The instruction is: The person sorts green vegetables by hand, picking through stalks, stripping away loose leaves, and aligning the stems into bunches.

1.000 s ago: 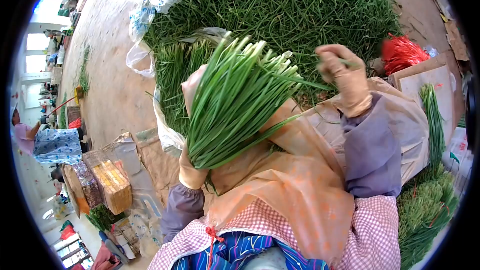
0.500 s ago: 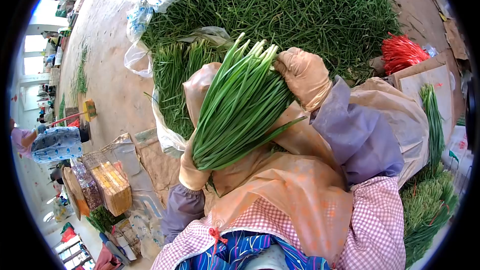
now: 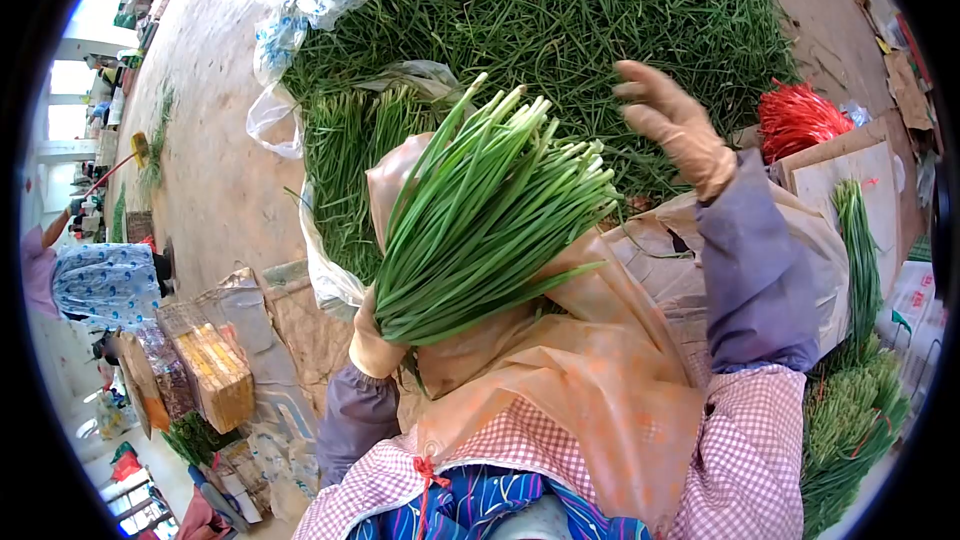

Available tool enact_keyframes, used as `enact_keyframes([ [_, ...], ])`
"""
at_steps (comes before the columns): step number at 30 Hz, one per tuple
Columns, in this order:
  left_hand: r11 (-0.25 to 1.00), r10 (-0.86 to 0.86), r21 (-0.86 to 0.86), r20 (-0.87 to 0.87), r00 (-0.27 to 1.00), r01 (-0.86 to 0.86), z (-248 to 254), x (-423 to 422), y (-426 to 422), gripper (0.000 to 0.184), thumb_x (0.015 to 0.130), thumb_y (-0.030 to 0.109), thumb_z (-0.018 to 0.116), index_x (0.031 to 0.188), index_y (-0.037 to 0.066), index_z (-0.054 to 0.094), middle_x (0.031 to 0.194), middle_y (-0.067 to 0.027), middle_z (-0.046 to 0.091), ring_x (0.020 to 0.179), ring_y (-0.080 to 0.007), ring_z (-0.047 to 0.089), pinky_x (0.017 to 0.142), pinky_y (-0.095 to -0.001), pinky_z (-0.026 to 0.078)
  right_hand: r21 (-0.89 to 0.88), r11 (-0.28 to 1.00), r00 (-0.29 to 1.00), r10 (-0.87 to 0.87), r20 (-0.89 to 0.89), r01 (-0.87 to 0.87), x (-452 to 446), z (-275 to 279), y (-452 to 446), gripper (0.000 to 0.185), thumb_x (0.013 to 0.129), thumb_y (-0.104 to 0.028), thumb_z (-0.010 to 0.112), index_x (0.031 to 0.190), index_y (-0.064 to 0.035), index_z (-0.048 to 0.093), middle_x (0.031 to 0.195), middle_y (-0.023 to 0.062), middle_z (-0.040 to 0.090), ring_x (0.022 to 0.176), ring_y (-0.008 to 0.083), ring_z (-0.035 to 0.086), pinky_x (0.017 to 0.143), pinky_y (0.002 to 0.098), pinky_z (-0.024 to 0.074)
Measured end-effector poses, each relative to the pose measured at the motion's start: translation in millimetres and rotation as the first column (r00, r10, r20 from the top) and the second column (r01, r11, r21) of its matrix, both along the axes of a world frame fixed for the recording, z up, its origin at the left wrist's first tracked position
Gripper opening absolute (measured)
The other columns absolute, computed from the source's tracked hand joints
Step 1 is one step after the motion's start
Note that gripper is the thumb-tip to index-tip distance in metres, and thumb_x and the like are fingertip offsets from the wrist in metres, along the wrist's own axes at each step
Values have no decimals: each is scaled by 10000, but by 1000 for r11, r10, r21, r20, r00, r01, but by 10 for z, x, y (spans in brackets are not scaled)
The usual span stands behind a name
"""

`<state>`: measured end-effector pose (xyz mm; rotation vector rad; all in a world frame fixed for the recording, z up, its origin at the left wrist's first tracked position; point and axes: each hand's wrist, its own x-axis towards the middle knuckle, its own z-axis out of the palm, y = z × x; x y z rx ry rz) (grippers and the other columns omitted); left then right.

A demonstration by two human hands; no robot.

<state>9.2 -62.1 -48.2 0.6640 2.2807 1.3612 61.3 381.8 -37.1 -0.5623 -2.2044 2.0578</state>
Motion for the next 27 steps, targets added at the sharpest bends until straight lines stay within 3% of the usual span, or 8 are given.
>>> enact_keyframes([
  [3, 999, 4, -36, 32, 999, -3, 2, -38, 21, 552, 817, 22, 680, 1327, -24, 473, 1185, -114, 641, 1045, -177, 609, 914, -304, 469, -59, 953, 944, 303, 132, -297, -288, 81, -296, 528, 907, -160, 596, 1412, -149, 441, 1265, 96, 543, 1149, 203, 510, 977, 356, 438],
  [5, 999, -2, -34, 64, 998, 5, 6, -53, 12, 557, 820, 24, 682, 1333, -27, 471, 1187, -118, 642, 1047, -176, 609, 914, -306, 469, -302, 853, 900, 434, -46, -426, -486, -294, -319, 333, 922, -141, 603, 1249, -80, 591, 1050, 50, 648, 973, 128, 581, 851, 287, 479],
  [9, 1000, -2, 19, 42, 999, 2, -64, -23, -61, 550, 823, 23, 686, 1327, -28, 474, 1179, -115, 642, 1042, -172, 607, 910, -305, 471, -45, 967, 967, 253, 22, -251, -518, -359, -449, 162, 918, -180, 654, 920, -20, 678, 747, -12, 631, 714, 75, 542, 685, 248, 476],
  [11, 1000, 7, 11, 58, 998, -8, -1, -25, -10, 544, 824, 23, 689, 1323, -27, 478, 1174, -113, 641, 1038, -171, 607, 909, -305, 471, 111, 984, 990, 133, 39, -136, -452, -364, -369, 197, 915, -210, 664, 915, -13, 664, 742, -21, 610, 715, 70, 524, 686, 246, 465],
  [15, 1000, -22, -20, 47, 999, 23, -33, -45, -36, 557, 820, 24, 696, 1327, -19, 471, 1170, -115, 638, 1038, -181, 610, 907, -303, 471, -94, 936, 920, -350, -176, 338, -303, -455, 94, 197, 913, -243, 665, 896, -48, 689, 772, -14, 646, 645, 56, 529, 582, 207, 435],
  [18, 999, -24, -25, 54, 998, 25, 37, -36, -3, 572, 814, 17, 698, 1334, -15, 463, 1180, -120, 635, 1048, -188, 612, 913, -304, 470, -382, 924, 999, -21, 39, 34, -136, 336, -168, 181, 898, -203, 681, 948, -31, 705, 865, 43, 684, 692, 107, 576, 636, 257, 483],
  [21, 999, -21, -43, 20, 1000, 21, 82, 7, 70, 595, 806, 5, 695, 1348, -11, 451, 1194, -125, 631, 1061, -195, 612, 923, -309, 470, -56, 993, 958, 115, 261, -104, -253, 683, -725, 292, 842, -172, 735, 1086, -17, 689, 911, 64, 702, 732, 124, 610, 666, 265, 505],
  [27, 998, 2, -59, -30, 1000, -3, 121, 74, 81, 657, 785, 5, 703, 1380, 14, 427, 1198, -147, 631, 1070, -230, 623, 916, -329, 480, -297, 955, 1000, 1, 20, 4, -467, 262, -917, 281, 841, -135, 728, 1084, 0, 680, 892, 47, 698, 775, 110, 612, 695, 281, 505],
])
